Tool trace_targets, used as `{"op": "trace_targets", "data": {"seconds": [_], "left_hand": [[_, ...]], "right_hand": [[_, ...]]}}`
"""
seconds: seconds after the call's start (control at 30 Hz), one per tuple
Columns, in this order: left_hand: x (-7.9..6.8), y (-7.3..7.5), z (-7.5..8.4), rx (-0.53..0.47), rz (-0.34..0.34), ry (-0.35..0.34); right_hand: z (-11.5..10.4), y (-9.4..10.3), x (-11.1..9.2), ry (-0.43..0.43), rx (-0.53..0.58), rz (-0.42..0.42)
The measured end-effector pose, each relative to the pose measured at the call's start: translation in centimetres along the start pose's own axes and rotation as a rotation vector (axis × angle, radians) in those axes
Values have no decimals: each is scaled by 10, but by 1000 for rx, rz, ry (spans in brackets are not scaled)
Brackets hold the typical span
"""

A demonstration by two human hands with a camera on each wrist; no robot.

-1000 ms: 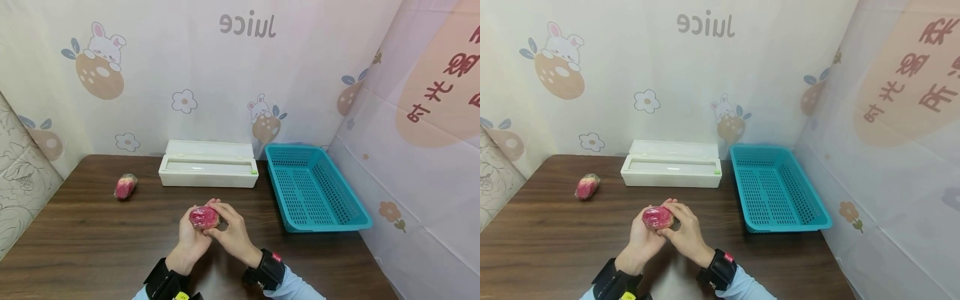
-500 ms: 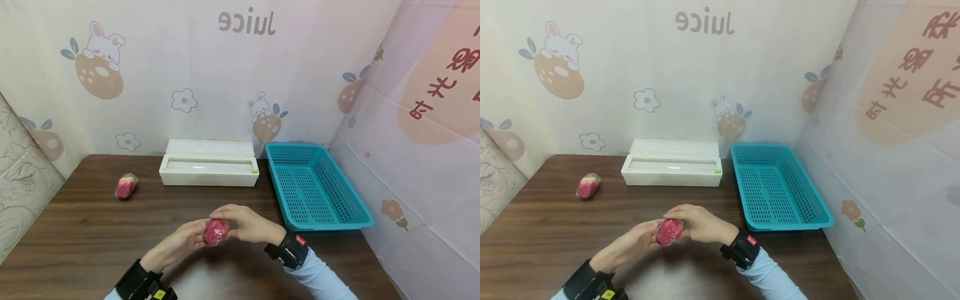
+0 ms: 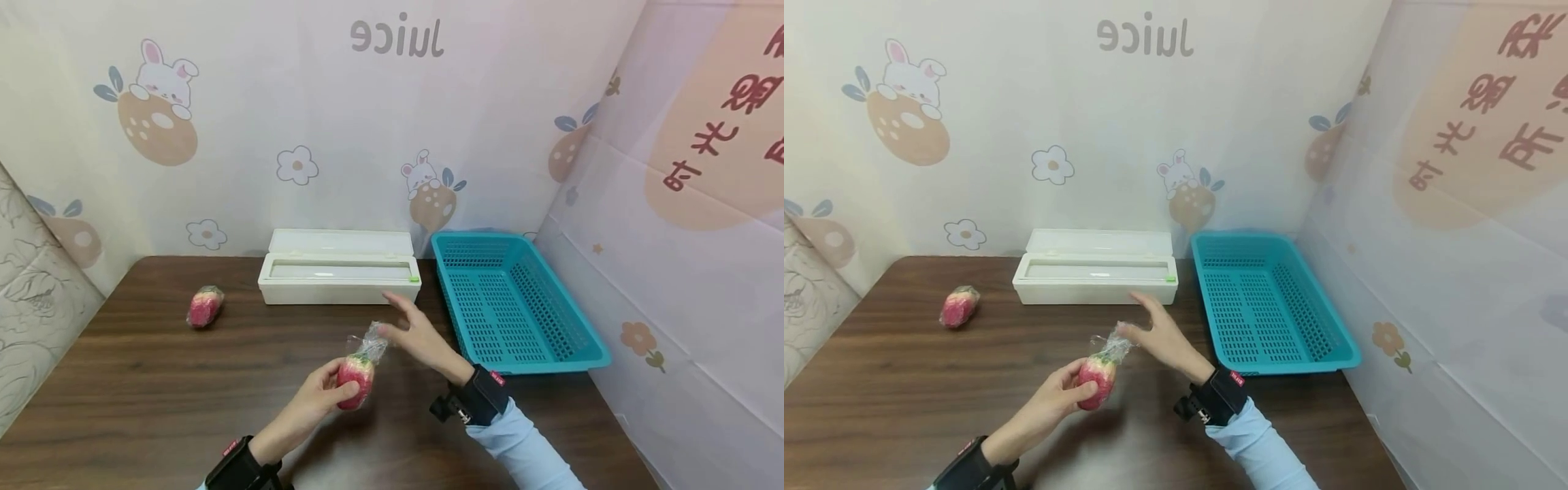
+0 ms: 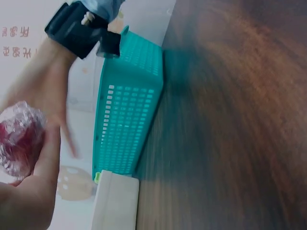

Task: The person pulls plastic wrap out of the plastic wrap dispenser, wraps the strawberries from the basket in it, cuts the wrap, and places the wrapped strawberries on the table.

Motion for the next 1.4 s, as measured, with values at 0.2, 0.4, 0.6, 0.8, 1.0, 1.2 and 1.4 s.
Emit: {"op": "trace_targets", "data": {"seconds": [0.2,0.4,0.6,0.8,1.0,1.2,1.4], "left_hand": [[-3,-4,-5,-65,51,-12],[-4,-7,-11,-90,-27,-25],[-4,-7,-19,-19,-80,-40],[-5,-6,-23,37,-56,-35],[-7,-6,-25,12,-57,-1],[-8,-4,-26,-10,-75,5],[-7,-1,-24,-1,-50,0]], "right_hand": [[11,-14,-3,-73,336,-15],[0,-23,3,-31,145,90],[-23,-18,10,-11,-92,124],[-27,-18,21,9,-117,137],[-1,-25,27,-86,-206,45],[11,-27,31,-58,-281,-37],[17,-23,37,-61,-152,-34]]}}
Point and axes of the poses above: each hand's wrist, its own x-axis towards the middle knuckle, its own y-axis out of the back of the hand, z = x × y, the point moved 1 cm from there along x, towards the middle knuckle, and after that the axes turned 11 degrees about -z, right-handed, at the moved point
